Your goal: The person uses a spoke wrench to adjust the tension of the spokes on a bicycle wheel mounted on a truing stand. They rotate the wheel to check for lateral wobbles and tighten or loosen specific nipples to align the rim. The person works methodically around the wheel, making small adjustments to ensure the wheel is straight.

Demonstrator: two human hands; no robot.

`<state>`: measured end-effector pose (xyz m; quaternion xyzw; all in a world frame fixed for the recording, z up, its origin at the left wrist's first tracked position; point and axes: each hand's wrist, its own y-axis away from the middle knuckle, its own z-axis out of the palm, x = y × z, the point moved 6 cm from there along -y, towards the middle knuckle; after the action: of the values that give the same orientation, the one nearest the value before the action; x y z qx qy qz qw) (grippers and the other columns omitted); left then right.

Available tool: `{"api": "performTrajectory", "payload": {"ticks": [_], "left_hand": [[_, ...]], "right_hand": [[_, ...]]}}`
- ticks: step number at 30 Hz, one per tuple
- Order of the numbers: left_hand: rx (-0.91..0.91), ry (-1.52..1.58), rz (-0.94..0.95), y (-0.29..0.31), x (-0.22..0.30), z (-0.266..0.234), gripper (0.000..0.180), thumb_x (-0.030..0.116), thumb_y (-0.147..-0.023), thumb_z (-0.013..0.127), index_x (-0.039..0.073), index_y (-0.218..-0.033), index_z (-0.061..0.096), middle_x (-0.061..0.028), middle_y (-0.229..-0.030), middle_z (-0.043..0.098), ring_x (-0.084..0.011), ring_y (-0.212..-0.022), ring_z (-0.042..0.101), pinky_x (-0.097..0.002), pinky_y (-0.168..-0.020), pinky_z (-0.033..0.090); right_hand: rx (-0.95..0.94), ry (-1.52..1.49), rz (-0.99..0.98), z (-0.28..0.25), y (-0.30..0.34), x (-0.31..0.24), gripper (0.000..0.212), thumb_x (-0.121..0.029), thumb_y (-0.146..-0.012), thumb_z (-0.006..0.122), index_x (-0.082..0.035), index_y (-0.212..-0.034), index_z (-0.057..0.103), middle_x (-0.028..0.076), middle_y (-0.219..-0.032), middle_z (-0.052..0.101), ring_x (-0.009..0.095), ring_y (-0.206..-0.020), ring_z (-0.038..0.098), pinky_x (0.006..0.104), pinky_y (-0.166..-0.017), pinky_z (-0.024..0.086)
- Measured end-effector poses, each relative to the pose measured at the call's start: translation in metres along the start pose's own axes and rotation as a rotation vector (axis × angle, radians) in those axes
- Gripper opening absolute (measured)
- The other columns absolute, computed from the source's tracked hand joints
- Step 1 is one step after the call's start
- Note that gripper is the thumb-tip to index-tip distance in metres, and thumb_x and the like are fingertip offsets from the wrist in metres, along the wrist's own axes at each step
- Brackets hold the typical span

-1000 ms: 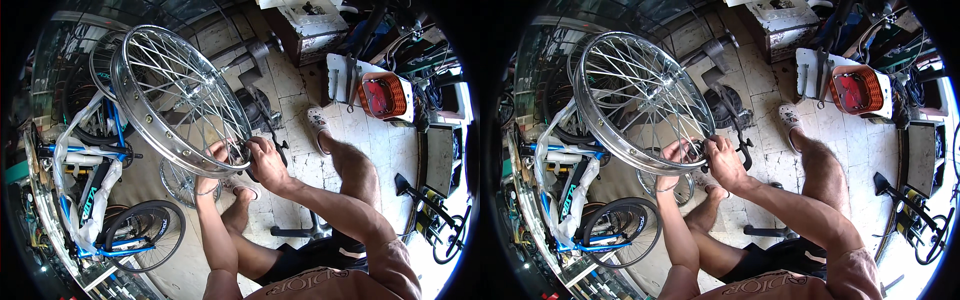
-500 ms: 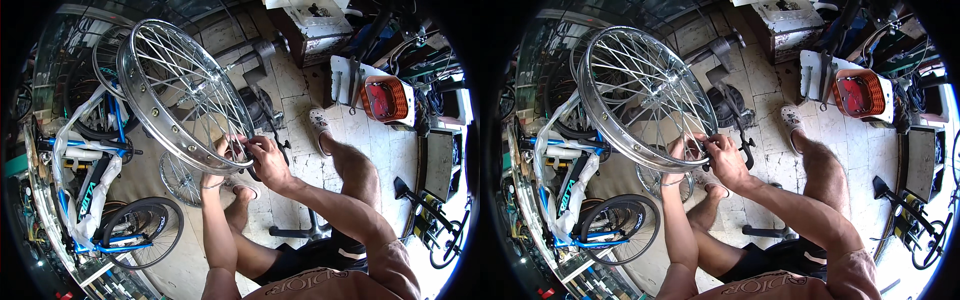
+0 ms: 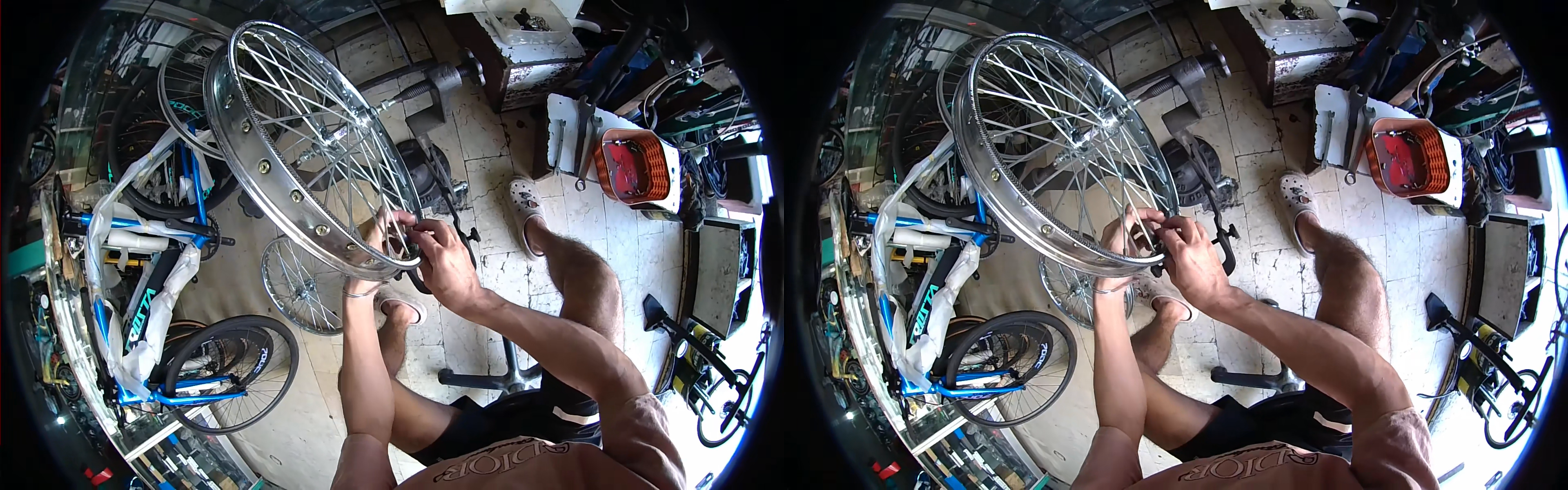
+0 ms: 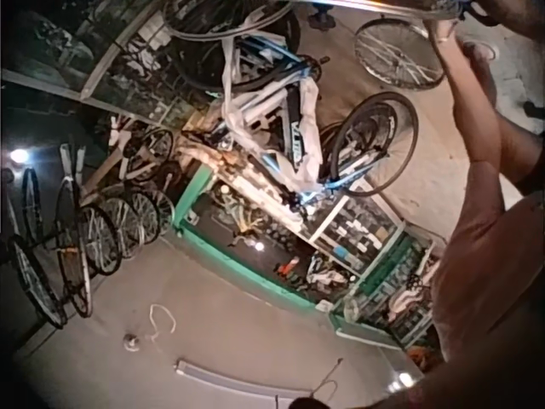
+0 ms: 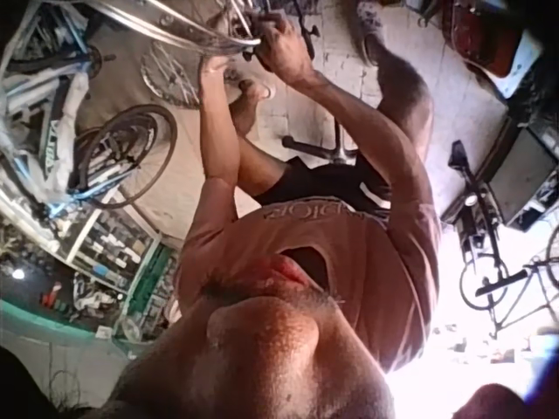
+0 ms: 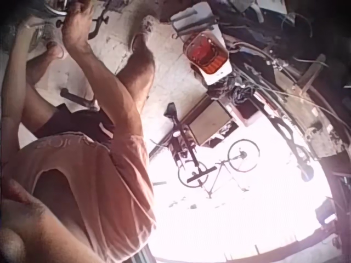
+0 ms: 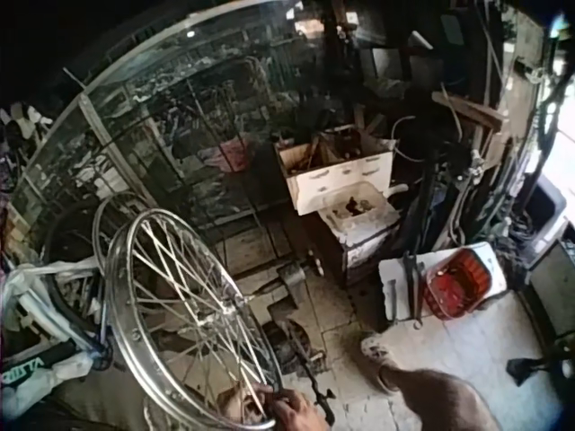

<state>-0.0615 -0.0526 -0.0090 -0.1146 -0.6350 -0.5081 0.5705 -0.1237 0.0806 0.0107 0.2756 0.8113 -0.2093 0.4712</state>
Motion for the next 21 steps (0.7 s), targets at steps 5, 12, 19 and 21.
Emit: {"api": "performTrajectory", "payload": {"ticks": [5,12,19,21], "left_hand": [[-0.092,-0.238,0.031,0.016,0.007,-0.027,0.032,0.012,-0.094,0.065,-0.002,-0.121,0.064,-0.0018,-0.093,0.069,-0.0068,-0.078,0.063,-0.0198,-0.070,0.053],[-0.081,-0.030,0.159,0.005,-0.002,-0.032,0.025,0.002,-0.083,0.075,0.000,-0.107,0.065,-0.0011,-0.085,0.066,-0.0079,-0.074,0.063,-0.0215,-0.068,0.054],[0.104,-0.052,0.193,0.008,-0.020,-0.028,0.024,0.011,-0.089,0.073,0.004,-0.110,0.064,0.0028,-0.084,0.063,-0.0069,-0.073,0.060,-0.0224,-0.064,0.049],[0.148,-0.048,0.241,0.006,-0.020,-0.028,0.031,0.027,-0.090,0.073,0.004,-0.109,0.063,-0.0017,-0.092,0.064,-0.0105,-0.083,0.060,-0.0257,-0.072,0.048]], "right_hand": [[-0.024,0.014,0.064,0.003,0.000,0.001,0.038,0.002,-0.081,0.060,0.000,-0.118,0.056,0.020,-0.122,0.053,0.040,-0.110,0.053,0.0459,-0.096,0.046],[-0.006,-0.048,0.100,-0.003,0.002,-0.004,0.048,0.005,-0.078,0.059,-0.005,-0.123,0.045,0.021,-0.114,0.052,0.042,-0.109,0.052,0.0489,-0.094,0.045],[0.004,-0.096,0.116,0.000,0.003,0.001,0.047,0.005,-0.075,0.064,-0.004,-0.118,0.048,0.021,-0.111,0.053,0.042,-0.106,0.053,0.0498,-0.090,0.045],[0.019,-0.126,0.101,0.002,0.003,0.002,0.046,0.004,-0.075,0.065,-0.004,-0.117,0.048,0.020,-0.109,0.055,0.042,-0.106,0.053,0.0498,-0.090,0.045]]}}
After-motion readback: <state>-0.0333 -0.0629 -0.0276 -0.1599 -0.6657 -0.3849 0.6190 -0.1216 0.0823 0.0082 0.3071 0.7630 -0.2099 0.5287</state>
